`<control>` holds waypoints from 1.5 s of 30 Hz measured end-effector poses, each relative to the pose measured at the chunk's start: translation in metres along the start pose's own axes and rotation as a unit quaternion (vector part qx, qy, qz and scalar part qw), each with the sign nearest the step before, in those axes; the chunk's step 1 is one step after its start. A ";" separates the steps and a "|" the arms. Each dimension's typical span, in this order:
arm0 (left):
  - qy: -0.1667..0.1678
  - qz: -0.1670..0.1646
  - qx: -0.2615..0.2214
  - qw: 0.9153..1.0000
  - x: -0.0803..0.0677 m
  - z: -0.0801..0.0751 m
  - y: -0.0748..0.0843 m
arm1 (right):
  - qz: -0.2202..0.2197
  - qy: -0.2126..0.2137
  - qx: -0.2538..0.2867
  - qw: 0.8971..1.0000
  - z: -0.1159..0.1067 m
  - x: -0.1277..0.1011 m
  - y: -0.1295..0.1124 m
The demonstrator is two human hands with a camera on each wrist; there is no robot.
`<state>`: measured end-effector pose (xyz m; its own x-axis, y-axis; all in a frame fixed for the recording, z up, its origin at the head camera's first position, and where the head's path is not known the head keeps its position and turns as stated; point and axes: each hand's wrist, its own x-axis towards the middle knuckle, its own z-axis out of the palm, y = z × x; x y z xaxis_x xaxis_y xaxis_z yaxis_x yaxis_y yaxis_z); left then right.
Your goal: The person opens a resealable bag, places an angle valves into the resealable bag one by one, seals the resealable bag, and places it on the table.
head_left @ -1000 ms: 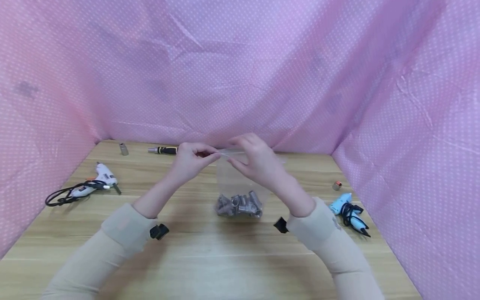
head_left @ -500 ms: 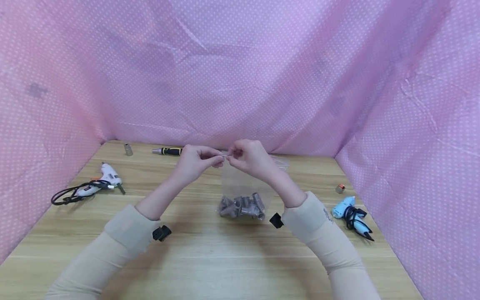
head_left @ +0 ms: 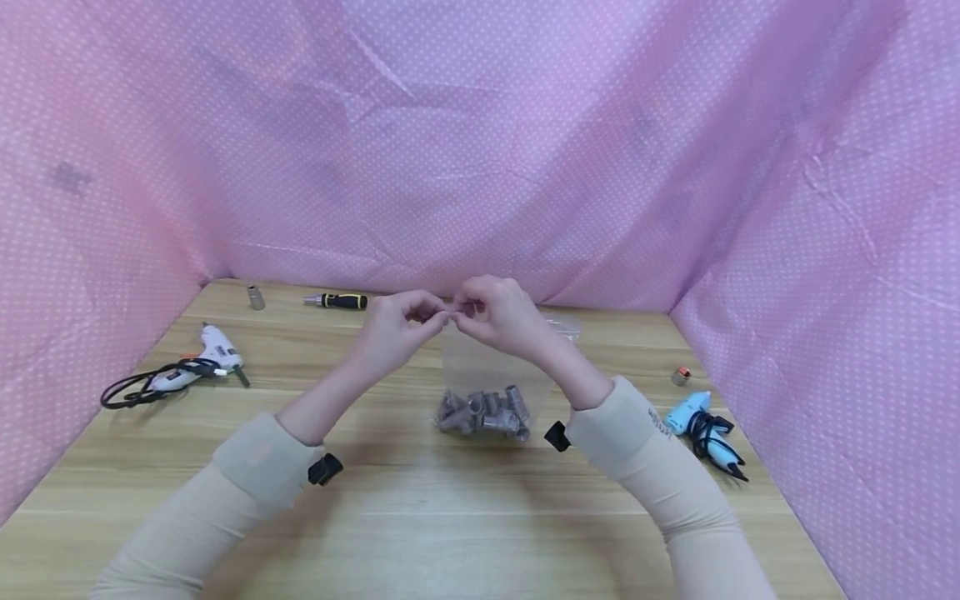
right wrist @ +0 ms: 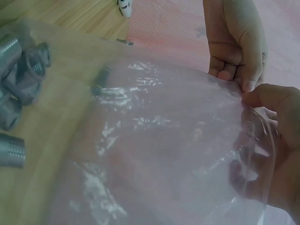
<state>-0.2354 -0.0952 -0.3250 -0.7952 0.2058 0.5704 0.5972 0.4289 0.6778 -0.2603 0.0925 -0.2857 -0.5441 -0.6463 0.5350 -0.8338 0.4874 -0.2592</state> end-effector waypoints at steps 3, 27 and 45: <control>0.023 0.022 0.023 0.999 -0.003 0.002 -0.001 | -0.004 -0.007 -0.018 1.000 -0.002 0.000 -0.001; -0.036 0.072 0.043 0.996 0.002 0.003 -0.007 | -0.008 -0.044 -0.061 0.997 -0.014 -0.011 0.001; 0.046 0.113 0.072 0.990 -0.007 0.006 0.006 | -0.012 -0.061 -0.090 0.994 -0.017 -0.019 0.002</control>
<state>-0.2270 -0.0885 -0.3280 -0.6260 0.2334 0.7440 0.7327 0.5027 0.4588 -0.2502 0.1159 -0.2831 -0.5404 -0.7200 0.4354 -0.8225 0.5611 -0.0930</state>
